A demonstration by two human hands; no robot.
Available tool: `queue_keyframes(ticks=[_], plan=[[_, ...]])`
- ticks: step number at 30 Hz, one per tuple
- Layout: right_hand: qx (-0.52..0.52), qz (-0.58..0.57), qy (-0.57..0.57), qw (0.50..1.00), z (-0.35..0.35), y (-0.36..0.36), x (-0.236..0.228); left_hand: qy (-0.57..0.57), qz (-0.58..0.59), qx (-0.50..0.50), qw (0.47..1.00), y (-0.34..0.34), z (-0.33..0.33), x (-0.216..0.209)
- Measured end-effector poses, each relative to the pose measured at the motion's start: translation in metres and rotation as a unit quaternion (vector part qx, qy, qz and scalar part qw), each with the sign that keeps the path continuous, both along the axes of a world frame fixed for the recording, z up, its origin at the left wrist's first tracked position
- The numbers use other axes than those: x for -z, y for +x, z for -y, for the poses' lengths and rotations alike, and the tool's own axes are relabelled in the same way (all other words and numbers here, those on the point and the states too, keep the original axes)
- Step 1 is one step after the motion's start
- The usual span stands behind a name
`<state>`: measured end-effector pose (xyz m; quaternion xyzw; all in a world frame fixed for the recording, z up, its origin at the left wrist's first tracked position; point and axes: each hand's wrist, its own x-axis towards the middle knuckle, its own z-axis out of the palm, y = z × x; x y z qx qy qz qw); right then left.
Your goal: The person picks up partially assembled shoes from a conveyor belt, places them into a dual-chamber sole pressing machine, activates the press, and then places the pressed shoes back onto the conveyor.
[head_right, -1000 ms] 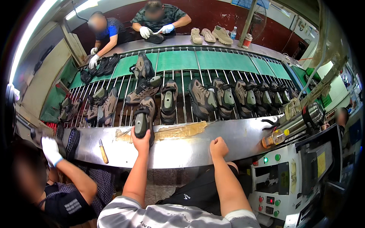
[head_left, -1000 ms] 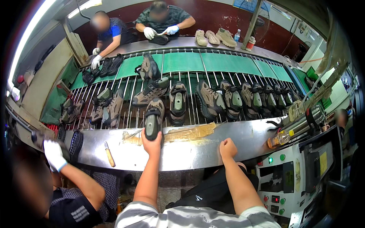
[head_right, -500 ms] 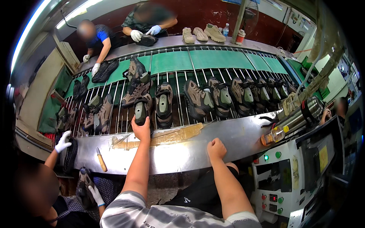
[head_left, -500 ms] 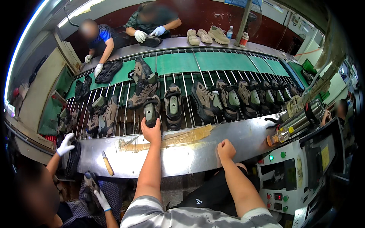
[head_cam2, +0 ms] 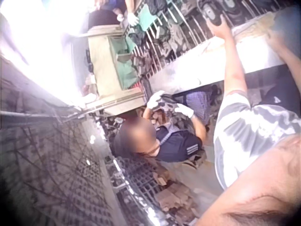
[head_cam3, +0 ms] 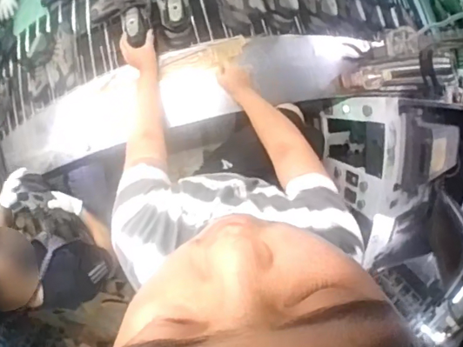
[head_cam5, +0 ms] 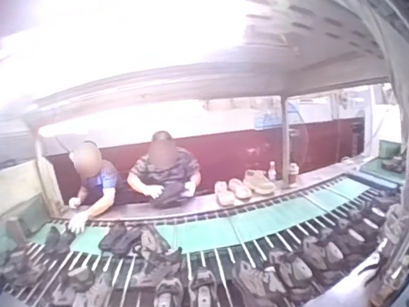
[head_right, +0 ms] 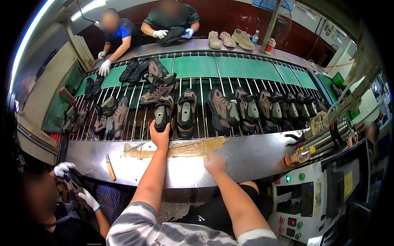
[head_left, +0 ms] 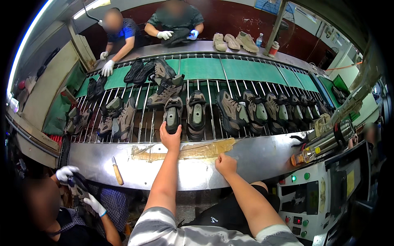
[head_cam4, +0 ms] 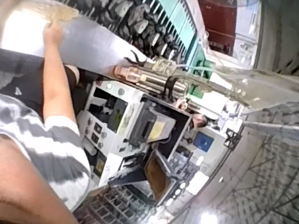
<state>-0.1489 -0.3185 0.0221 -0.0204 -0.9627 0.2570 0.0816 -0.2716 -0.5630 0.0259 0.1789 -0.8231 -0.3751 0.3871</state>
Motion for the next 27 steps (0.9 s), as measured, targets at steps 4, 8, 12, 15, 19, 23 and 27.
queue_keyframes(ticks=[4, 8, 12, 15, 19, 23, 27], plan=[[0.001, -0.014, 0.0, 1.0, -0.003, -0.001, 0.005, 0.014, -0.005, -0.004, 1.0, 0.001, 0.001, -0.001], [0.007, -0.02, -0.005, 1.0, -0.004, 0.0, 0.008, -0.003, -0.01, -0.008, 1.0, 0.001, -0.001, -0.002], [0.006, -0.005, -0.01, 1.0, -0.005, 0.001, 0.006, 0.009, 0.004, -0.004, 1.0, 0.004, -0.003, -0.006], [0.006, -0.011, -0.01, 1.0, -0.004, 0.001, 0.006, 0.008, -0.002, 0.002, 1.0, 0.002, -0.001, -0.002], [0.003, -0.009, 0.022, 1.0, 0.004, -0.002, 0.004, 0.045, -0.023, 0.059, 0.997, -0.001, 0.012, 0.009], [-0.053, -0.02, 0.075, 0.996, 0.027, -0.016, 0.002, 0.333, -0.061, 0.199, 0.92, -0.044, 0.069, 0.023], [-0.182, -0.103, 0.021, 0.978, 0.095, -0.044, 0.016, 0.614, -0.053, 0.227, 0.754, -0.136, 0.111, -0.03]])
